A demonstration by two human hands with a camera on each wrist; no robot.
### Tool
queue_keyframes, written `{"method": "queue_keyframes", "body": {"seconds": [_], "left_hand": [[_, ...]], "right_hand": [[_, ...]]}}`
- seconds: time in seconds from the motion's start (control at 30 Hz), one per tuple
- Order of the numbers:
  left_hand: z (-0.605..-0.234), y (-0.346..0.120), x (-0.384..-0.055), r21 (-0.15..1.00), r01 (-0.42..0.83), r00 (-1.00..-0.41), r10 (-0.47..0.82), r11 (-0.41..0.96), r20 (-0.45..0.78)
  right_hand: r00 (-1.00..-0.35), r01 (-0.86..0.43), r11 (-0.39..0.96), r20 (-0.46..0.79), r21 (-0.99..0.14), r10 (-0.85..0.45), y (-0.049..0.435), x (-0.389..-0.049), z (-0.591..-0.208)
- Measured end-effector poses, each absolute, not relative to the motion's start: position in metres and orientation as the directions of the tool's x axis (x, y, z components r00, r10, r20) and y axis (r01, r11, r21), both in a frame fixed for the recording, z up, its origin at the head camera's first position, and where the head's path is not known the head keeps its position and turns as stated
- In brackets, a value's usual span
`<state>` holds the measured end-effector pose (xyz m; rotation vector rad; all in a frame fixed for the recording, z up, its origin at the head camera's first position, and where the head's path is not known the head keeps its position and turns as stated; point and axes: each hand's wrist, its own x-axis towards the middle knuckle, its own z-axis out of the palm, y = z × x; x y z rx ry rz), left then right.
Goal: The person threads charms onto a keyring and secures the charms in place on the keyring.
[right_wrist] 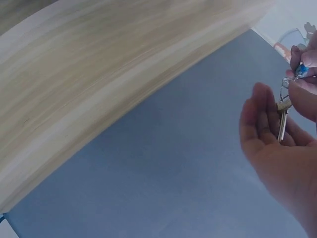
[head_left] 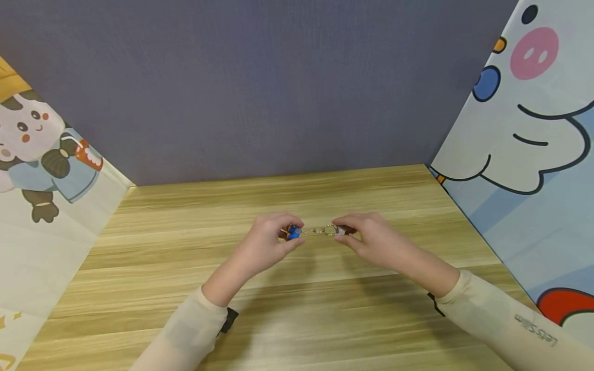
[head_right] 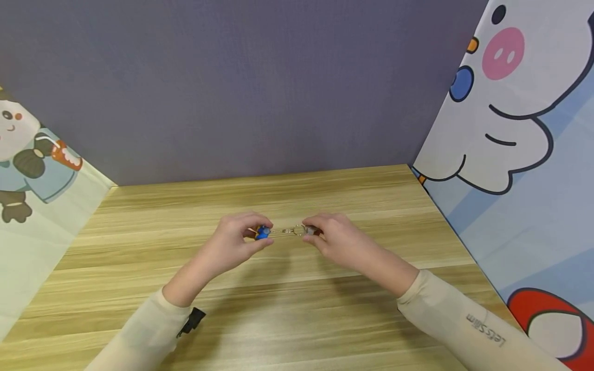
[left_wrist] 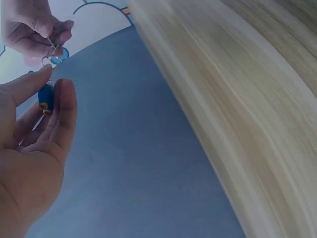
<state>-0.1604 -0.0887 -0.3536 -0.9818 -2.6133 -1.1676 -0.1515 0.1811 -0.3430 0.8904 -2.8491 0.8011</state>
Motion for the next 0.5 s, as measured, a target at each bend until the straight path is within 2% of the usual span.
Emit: {"method": "queue_keyframes", "body": {"seconds": [0.27, 0.5], "left_hand": [[-0.366, -0.090, -0.165, 0.488, 0.692, -0.720, 0.562, 0.532, 0.407], [-0.381, -0.093, -0.172, 0.480, 0.675, -0.730, 0.605, 0.561, 0.319]], "right_hand": [[-0.851, -0.509, 0.723, 0.143, -0.468, -0.506, 0.185, -0.156, -0.352], [-0.848, -0.495, 0.701, 0.110, -0.512, -0.519, 0.189, -0.162, -0.367]]}}
